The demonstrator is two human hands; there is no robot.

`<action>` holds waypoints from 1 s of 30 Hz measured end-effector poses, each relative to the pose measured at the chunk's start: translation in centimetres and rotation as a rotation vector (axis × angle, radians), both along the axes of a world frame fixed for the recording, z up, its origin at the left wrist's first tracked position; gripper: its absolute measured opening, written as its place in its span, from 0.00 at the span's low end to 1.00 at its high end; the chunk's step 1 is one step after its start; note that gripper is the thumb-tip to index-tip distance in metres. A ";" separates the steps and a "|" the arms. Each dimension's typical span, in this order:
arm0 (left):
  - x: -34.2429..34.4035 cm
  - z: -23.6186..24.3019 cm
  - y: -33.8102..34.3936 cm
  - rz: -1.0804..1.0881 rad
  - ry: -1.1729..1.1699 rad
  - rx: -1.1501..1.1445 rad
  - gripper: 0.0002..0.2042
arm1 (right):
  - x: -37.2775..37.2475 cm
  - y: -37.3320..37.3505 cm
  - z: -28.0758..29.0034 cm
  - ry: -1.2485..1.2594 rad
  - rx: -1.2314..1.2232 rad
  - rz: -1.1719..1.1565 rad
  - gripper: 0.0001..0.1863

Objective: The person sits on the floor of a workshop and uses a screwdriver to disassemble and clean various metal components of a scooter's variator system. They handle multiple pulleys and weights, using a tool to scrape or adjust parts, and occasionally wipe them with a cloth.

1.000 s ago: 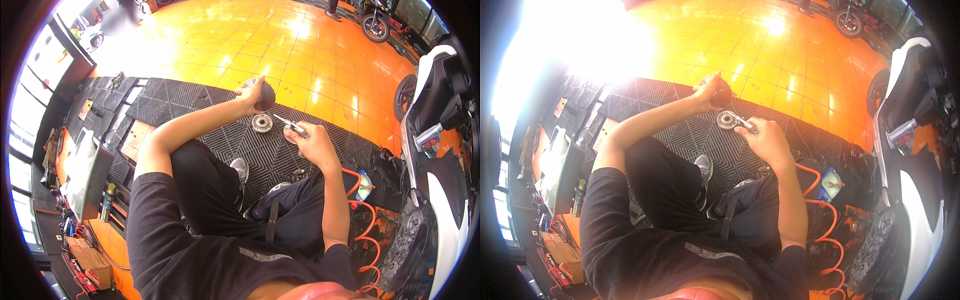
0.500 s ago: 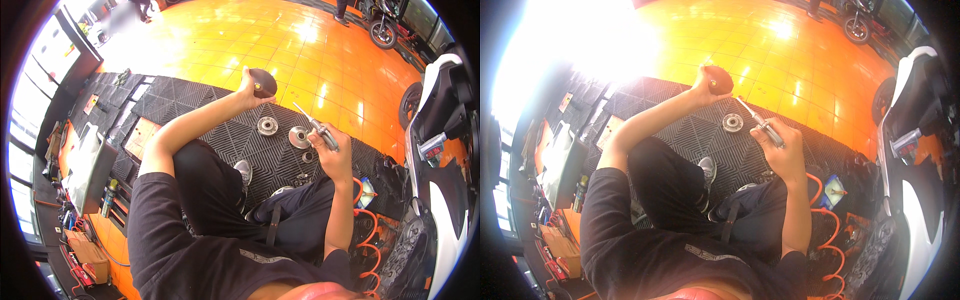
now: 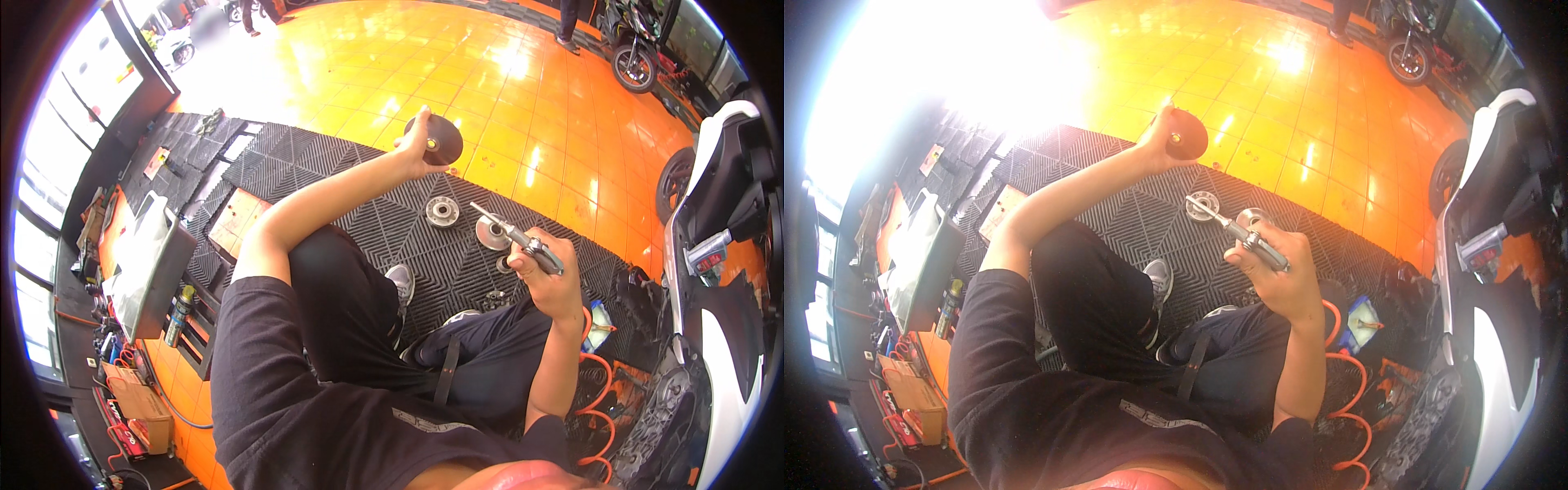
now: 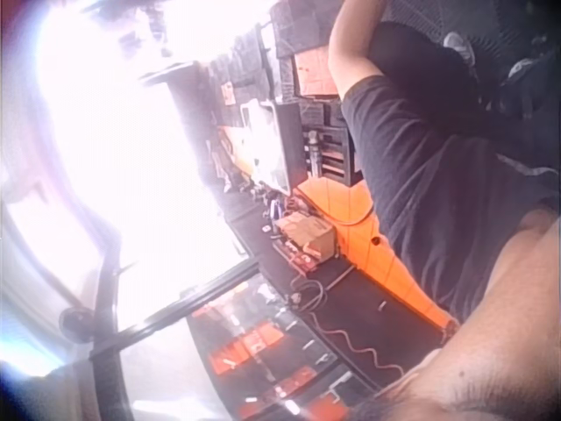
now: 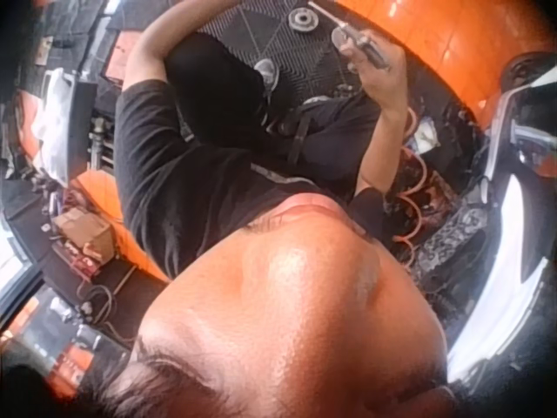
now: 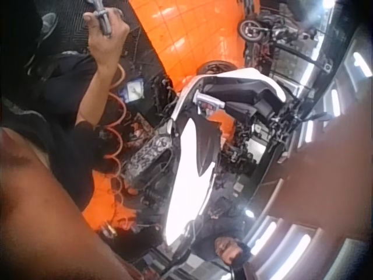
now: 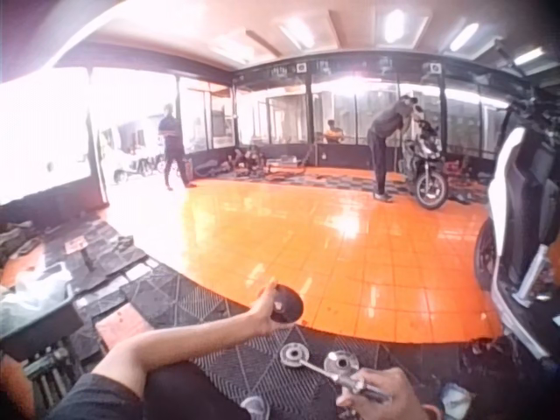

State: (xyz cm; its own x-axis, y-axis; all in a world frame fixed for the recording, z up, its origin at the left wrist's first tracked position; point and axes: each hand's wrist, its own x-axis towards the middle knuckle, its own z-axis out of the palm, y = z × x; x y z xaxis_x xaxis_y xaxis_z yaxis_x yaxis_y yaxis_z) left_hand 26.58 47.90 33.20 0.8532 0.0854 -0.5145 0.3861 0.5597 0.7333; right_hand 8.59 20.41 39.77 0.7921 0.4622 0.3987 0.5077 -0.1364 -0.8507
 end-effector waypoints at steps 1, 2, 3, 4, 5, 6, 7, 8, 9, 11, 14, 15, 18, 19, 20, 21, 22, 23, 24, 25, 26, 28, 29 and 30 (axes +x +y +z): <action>0.2 -0.1 0.1 0.006 0.010 0.042 0.49 | 0.0 -0.2 0.0 0.056 0.031 0.018 0.16; -0.1 0.1 -0.3 0.007 -0.012 0.181 0.50 | -0.1 -0.6 0.0 0.117 0.062 0.032 0.17; -0.7 0.3 -0.8 0.008 -0.034 0.319 0.51 | -0.2 -0.7 0.0 0.177 0.093 0.046 0.17; -1.1 0.5 -1.0 0.010 -0.056 0.458 0.52 | -0.4 -0.8 0.2 0.271 0.159 0.072 0.19; -1.2 0.2 -0.9 -0.011 -0.145 0.691 0.52 | -0.4 -0.9 0.2 0.276 0.192 0.076 0.19; -1.3 -0.3 -0.6 -0.032 -0.234 0.924 0.52 | -0.3 -1.0 0.2 0.281 0.226 0.081 0.20; -1.4 -0.6 -0.3 -0.055 -0.323 1.158 0.52 | -0.2 -1.1 0.2 0.286 0.259 0.085 0.20; -2.2 0.2 -0.9 -0.142 -0.419 1.313 0.51 | -0.2 -1.7 0.1 0.309 0.262 0.064 0.21; -2.7 0.5 -0.9 -0.168 -0.488 1.389 0.51 | -0.1 -2.0 0.0 0.332 0.268 0.056 0.21; -3.4 0.7 -1.0 -0.221 -0.626 1.540 0.51 | -0.1 -2.3 0.0 0.380 0.281 0.043 0.22; -3.8 1.0 -1.3 -0.263 -0.642 1.527 0.48 | -0.3 -1.9 0.1 0.357 0.280 0.025 0.22; -3.8 1.0 -1.4 -0.270 -0.645 1.537 0.47 | -0.3 -1.9 0.1 0.340 0.274 0.014 0.22; -3.8 1.1 -1.3 -0.294 -0.715 1.621 0.46 | -0.2 -2.1 -0.4 0.325 0.261 0.028 0.21; -3.8 1.1 -1.4 -0.298 -0.705 1.628 0.46 | -0.2 -2.1 -0.3 0.325 0.271 0.039 0.21; -3.8 0.9 -1.4 -0.302 -0.695 1.634 0.46 | -0.3 -2.0 -0.1 0.325 0.281 0.049 0.20; -3.7 0.8 -1.3 -0.307 -0.684 1.641 0.46 | -0.3 -1.9 0.0 0.325 0.290 0.059 0.20; -3.6 0.7 -1.2 -0.304 -0.688 1.637 0.46 | -0.3 -1.9 0.0 0.323 0.291 0.054 0.20; -3.6 0.6 -1.1 -0.301 -0.691 1.632 0.46 | -0.2 -1.9 0.0 0.323 0.290 0.049 0.19; -3.6 0.5 -0.9 -0.298 -0.693 1.628 0.45 | -0.2 -1.9 0.0 0.322 0.290 0.044 0.19; -3.6 0.4 -0.7 -0.294 -0.694 1.628 0.45 | -0.2 -1.8 0.0 0.323 0.292 0.045 0.19; -3.6 0.3 -0.7 -0.291 -0.698 1.626 0.45 | -0.3 -1.8 0.0 0.322 0.294 0.043 0.19; -3.6 0.3 -0.7 -0.294 -0.703 1.626 0.45 | -0.4 -1.7 0.1 0.314 0.293 0.036 0.18; -3.6 0.3 -0.7 -0.298 -0.704 1.627 0.44 | -0.4 -1.6 0.3 0.307 0.291 0.032 0.18; -3.6 0.3 -0.7 -0.302 -0.704 1.629 0.44 | -0.5 -1.5 0.3 0.299 0.288 0.029 0.17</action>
